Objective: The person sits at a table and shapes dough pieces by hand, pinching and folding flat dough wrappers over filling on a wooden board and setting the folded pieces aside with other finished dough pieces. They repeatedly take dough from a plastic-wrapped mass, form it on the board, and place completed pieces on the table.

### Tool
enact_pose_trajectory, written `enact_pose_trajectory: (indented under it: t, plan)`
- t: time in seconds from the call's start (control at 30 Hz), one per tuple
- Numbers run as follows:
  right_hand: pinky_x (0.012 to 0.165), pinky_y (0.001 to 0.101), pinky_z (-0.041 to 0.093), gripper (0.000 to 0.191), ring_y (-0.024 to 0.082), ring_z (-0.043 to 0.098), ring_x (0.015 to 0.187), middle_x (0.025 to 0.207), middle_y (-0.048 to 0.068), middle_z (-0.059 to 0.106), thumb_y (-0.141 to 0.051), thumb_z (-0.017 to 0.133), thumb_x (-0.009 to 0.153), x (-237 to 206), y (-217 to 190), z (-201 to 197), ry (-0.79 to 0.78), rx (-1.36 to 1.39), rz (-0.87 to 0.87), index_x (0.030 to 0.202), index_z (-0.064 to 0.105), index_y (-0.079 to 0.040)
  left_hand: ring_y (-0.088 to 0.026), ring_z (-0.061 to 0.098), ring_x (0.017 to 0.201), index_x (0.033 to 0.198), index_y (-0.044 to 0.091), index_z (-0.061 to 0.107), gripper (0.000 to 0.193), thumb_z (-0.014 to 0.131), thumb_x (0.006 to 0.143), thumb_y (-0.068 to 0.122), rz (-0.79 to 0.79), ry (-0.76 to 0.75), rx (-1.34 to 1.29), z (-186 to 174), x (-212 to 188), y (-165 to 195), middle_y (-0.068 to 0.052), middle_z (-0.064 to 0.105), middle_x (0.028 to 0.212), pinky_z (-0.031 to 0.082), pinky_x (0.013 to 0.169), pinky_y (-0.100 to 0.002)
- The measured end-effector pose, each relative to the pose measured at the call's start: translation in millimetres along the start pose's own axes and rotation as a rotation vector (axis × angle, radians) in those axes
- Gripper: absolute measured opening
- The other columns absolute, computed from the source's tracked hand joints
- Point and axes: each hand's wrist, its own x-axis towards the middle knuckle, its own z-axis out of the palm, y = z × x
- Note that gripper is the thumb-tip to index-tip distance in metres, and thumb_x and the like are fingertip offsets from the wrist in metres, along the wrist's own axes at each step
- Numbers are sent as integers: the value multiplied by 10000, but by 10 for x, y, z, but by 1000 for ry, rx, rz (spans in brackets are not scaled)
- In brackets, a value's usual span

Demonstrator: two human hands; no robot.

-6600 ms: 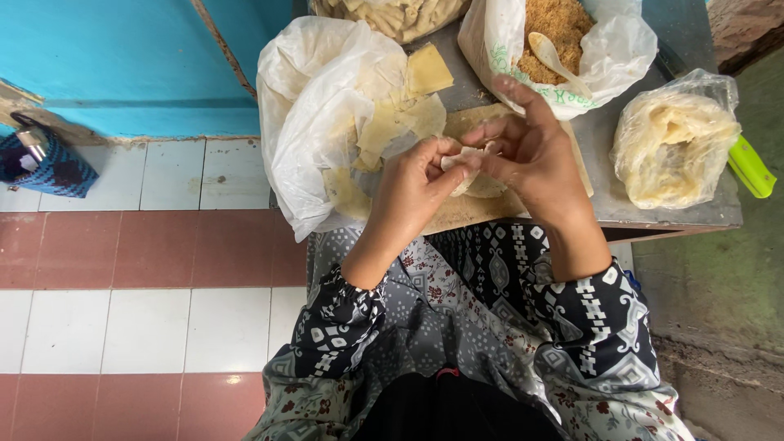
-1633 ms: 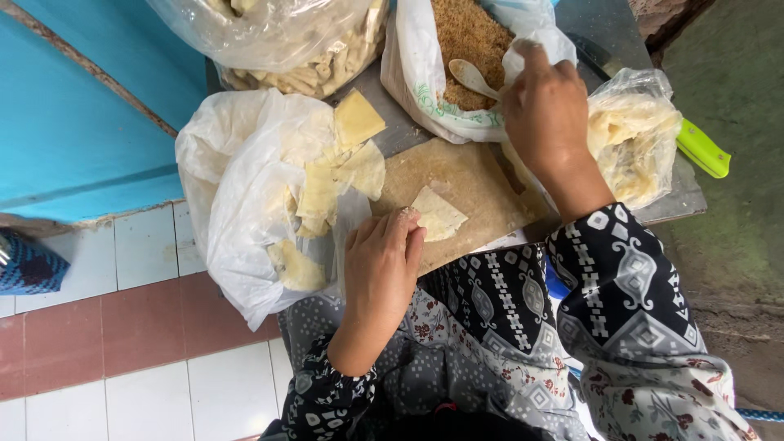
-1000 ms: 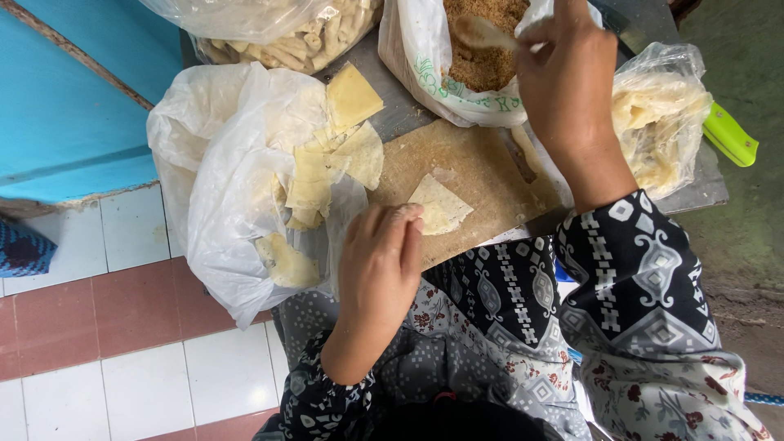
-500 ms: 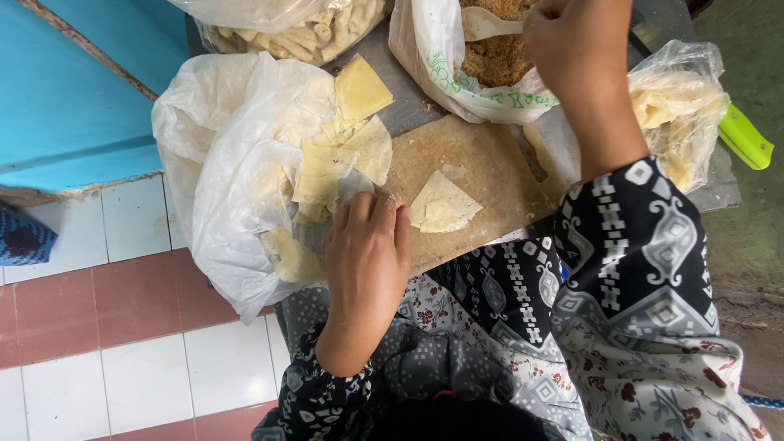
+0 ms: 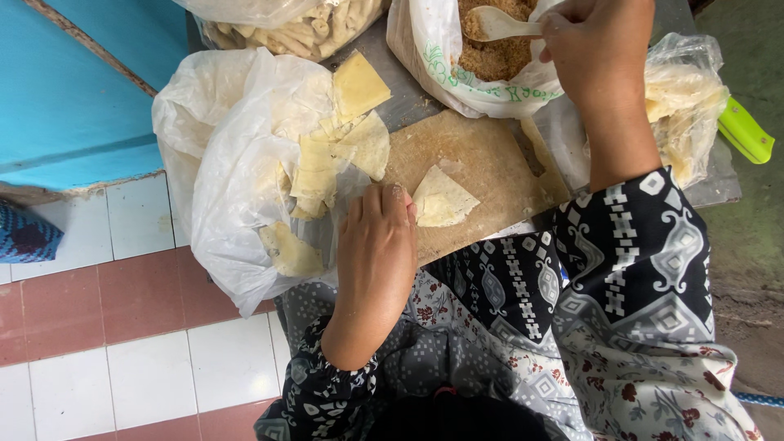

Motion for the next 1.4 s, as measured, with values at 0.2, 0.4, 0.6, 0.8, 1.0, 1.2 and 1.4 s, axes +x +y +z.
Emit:
enact_pose_trajectory:
  t: [0.2,0.4,0.6,0.8,1.0,1.2,1.4]
  plan:
    - [558,228,564,72,121,713,663,826,103,716,130,640,891,-159,-233,-169,72,48,22,862,581,100,-360,668,921,1042,14,568,93,620,990,70,-60,13,-255,-20,9,65,-167,666,975,531,803,-459]
    - [541,243,564,27,163,718,630,778,165,719,136,700,916,-238,-229,-230,78,-136,-76,891,709,137,-353,680,937,1072,24,566,127,636,980,77,-87,3,-288,-6,13,69,-160,672,995,544,770,-440]
    - [531,238,559,43,154,715,618,794,161,732,142,691,911,-243,-158,-242,74,-167,-19,878,717,132,-356,681,933,1088,34,569,151,645,966,82,-104,27,-304,16,3,49,-154,672,1009,545,753,-441]
    - [550,246,564,41,160,714,639,830,174,736,157,675,919,-269,-107,-281,55,-137,-17,879,673,151,-348,686,915,1100,43,574,156,645,965,75,-123,32,-332,8,-17,44,-146,677,1033,547,733,-431]
    - [606,259,597,152,183,742,728,929,182,742,148,675,991,-296,-47,-297,19,-74,-2,1102,575,180,-337,688,900,1107,35,573,167,646,957,44,-114,53,-380,2,-28,34,-141,674,1029,547,734,-426]
    - [646,245,601,520,193,755,794,950,182,728,190,620,996,-333,-224,-356,14,150,43,1443,353,192,-318,705,875,1126,30,565,179,645,966,31,-117,51,-441,7,-44,11,-147,678,1004,561,720,-405]
    - [664,248,599,609,170,741,796,958,166,722,133,663,973,-588,-551,-432,21,378,291,1513,382,149,-249,723,816,1165,19,555,230,663,962,9,-140,51,-568,63,-55,-34,-129,683,969,586,695,-355]
